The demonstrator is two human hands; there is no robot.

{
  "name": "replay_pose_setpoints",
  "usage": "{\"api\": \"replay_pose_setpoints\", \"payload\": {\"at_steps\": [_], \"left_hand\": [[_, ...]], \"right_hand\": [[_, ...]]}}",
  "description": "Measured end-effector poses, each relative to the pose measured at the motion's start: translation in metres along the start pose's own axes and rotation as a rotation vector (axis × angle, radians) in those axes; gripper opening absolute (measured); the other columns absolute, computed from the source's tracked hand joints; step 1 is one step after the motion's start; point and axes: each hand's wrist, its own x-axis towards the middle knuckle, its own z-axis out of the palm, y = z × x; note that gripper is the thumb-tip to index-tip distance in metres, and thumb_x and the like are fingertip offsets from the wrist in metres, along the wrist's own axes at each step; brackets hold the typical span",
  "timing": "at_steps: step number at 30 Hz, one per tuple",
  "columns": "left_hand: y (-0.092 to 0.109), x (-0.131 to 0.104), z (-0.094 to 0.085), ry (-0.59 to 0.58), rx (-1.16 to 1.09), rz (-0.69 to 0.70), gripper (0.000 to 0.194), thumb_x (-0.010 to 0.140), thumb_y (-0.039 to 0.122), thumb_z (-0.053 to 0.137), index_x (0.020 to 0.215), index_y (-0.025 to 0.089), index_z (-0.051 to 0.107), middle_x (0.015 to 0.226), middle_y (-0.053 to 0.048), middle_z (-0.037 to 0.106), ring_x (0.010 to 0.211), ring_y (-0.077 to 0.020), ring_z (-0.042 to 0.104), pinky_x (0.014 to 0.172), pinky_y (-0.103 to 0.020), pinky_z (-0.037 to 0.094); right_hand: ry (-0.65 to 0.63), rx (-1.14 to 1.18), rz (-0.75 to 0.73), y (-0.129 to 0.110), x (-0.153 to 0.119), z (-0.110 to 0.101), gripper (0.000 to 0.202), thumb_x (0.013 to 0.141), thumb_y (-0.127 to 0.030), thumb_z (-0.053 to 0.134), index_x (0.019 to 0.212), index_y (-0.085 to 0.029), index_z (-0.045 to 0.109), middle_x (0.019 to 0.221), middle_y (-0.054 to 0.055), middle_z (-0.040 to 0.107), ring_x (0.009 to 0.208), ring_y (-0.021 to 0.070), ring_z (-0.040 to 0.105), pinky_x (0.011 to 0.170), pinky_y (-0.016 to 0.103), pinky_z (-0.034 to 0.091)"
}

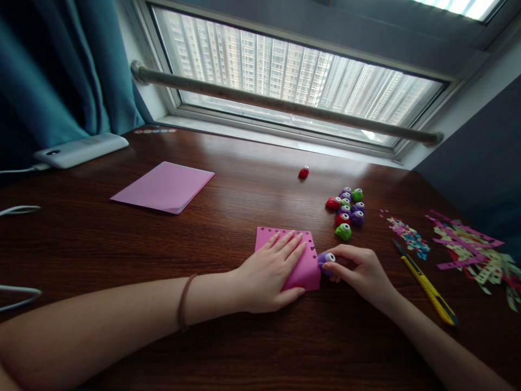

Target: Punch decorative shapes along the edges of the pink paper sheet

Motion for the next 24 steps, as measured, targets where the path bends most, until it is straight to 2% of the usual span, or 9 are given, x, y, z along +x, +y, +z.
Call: {"api": "replay_pose_setpoints", "payload": {"at_steps": [6, 8, 13, 18, 24], "left_hand": [[-0.0002, 0.0011, 0.0004, -0.004, 0.016, -0.009, 0.082, 0.082, 0.055, 0.045, 0.141, 0.008, 0.014, 0.147, -0.016, 0.011, 0.136, -0.0301, 0.006, 0.111, -0.042, 0.008], [-0.0008, 0.0009, 0.0014, -0.001, 0.020, -0.007, 0.083, 0.081, 0.057, 0.045, 0.141, 0.008, 0.016, 0.147, -0.017, 0.010, 0.136, -0.0309, 0.005, 0.111, -0.043, 0.007], [-0.0020, -0.0002, 0.0032, 0.012, 0.028, 0.009, 0.081, 0.082, 0.061, 0.040, 0.140, 0.008, 0.017, 0.147, -0.018, 0.010, 0.136, -0.0318, 0.004, 0.111, -0.044, 0.008], [-0.0018, -0.0003, 0.0023, 0.016, 0.041, 0.012, 0.071, 0.087, 0.053, 0.036, 0.141, 0.010, 0.017, 0.147, -0.016, 0.011, 0.136, -0.0303, 0.005, 0.110, -0.045, 0.009], [-0.0005, -0.0011, 0.0007, 0.003, 0.052, 0.007, 0.074, 0.084, 0.049, 0.042, 0.140, 0.009, 0.018, 0.147, -0.017, 0.010, 0.136, -0.0308, 0.005, 0.110, -0.044, 0.009]], "right_hand": [[0.032, -0.197, -0.114, 0.0004, -0.0005, -0.0014, 0.026, 0.075, -0.040, 0.065, 0.089, -0.019, 0.066, 0.082, 0.003, 0.063, 0.066, 0.0118, 0.057, 0.056, 0.021, 0.046], [0.028, -0.225, -0.143, 0.0017, -0.0009, -0.0009, 0.024, 0.075, -0.039, 0.066, 0.088, -0.019, 0.067, 0.085, 0.003, 0.062, 0.065, 0.0108, 0.055, 0.054, 0.021, 0.045], [0.009, -0.211, -0.155, 0.0051, -0.0012, 0.0022, 0.023, 0.075, -0.036, 0.066, 0.092, -0.019, 0.066, 0.088, 0.003, 0.059, 0.059, 0.0082, 0.052, 0.050, 0.020, 0.044], [-0.012, -0.175, -0.163, 0.0031, -0.0014, 0.0030, 0.024, 0.075, -0.031, 0.067, 0.096, -0.020, 0.064, 0.090, 0.003, 0.057, 0.062, 0.0079, 0.053, 0.052, 0.019, 0.046], [-0.072, -0.155, -0.184, -0.0020, -0.0034, 0.0039, 0.021, 0.078, -0.021, 0.061, 0.099, -0.021, 0.062, 0.096, 0.002, 0.056, 0.062, 0.0059, 0.053, 0.054, 0.017, 0.047]]}}
